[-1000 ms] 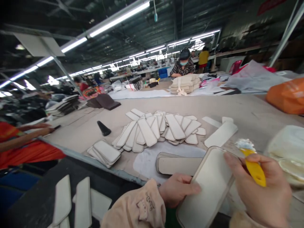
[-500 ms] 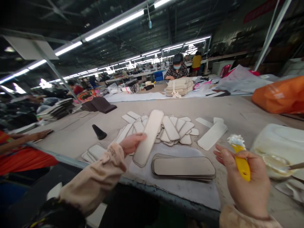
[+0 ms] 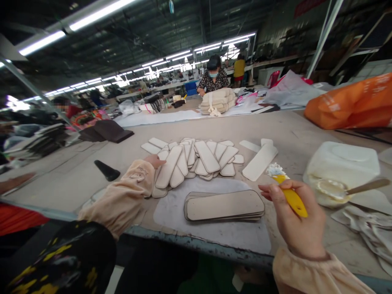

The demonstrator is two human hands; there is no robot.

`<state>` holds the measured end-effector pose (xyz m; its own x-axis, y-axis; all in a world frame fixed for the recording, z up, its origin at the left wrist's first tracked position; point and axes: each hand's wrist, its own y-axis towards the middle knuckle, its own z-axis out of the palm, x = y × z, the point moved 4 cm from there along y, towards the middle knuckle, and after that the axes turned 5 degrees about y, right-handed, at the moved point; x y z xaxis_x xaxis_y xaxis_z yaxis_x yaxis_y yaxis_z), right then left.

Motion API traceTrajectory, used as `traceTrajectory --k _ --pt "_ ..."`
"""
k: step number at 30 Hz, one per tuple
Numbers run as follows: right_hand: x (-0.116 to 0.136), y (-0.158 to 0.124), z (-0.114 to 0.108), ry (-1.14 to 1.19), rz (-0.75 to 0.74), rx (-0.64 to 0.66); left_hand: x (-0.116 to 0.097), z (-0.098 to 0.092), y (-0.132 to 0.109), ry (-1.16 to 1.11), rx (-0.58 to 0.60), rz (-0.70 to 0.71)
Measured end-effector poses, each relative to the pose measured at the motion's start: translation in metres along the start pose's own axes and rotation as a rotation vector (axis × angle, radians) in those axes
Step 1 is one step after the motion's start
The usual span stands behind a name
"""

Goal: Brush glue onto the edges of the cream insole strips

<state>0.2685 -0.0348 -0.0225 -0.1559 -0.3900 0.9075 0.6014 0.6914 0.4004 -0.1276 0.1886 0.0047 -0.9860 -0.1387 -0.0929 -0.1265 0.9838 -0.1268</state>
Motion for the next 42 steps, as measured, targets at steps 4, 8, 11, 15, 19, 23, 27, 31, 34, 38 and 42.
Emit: traceTrajectory --k 4,8,11,15,19,23,27,31,34,38,42 --pt "-0.003 -0.004 -0.009 -0.104 -0.024 0.036 -0.017 0.001 -0.051 0.006 -0.052 0.095" --pt "-0.003 -0.010 0.000 0.053 0.065 0.087 -0.059 0.031 -0.132 -0.158 -0.014 0.441" --pt "-0.003 -0.023 0.022 0.181 0.219 0.191 -0.078 0.062 -0.172 -0.241 0.138 0.523" --pt "-0.007 -0.050 0.054 0.191 0.347 0.378 -0.077 0.086 -0.181 -0.275 0.195 0.525" --pt "-0.014 -0.066 0.075 0.172 0.406 0.474 -0.065 0.092 -0.174 -0.313 0.160 0.521" --pt "-0.020 -0.075 0.091 0.135 0.470 0.540 -0.061 0.095 -0.171 -0.353 0.142 0.536" --pt "-0.024 -0.083 0.105 0.033 0.479 0.609 -0.064 0.099 -0.170 -0.331 0.133 0.543" --pt "-0.028 -0.078 0.102 -0.092 0.401 0.578 -0.068 0.098 -0.170 -0.269 0.111 0.550" --pt "-0.031 -0.061 0.082 -0.203 0.340 0.504 -0.069 0.097 -0.169 -0.216 0.101 0.558" --pt "-0.032 -0.028 0.039 -0.418 0.227 0.366 -0.069 0.096 -0.170 -0.171 0.092 0.562" --pt "-0.030 -0.009 0.004 -0.659 0.098 0.253 -0.069 0.098 -0.170 -0.137 0.099 0.543"
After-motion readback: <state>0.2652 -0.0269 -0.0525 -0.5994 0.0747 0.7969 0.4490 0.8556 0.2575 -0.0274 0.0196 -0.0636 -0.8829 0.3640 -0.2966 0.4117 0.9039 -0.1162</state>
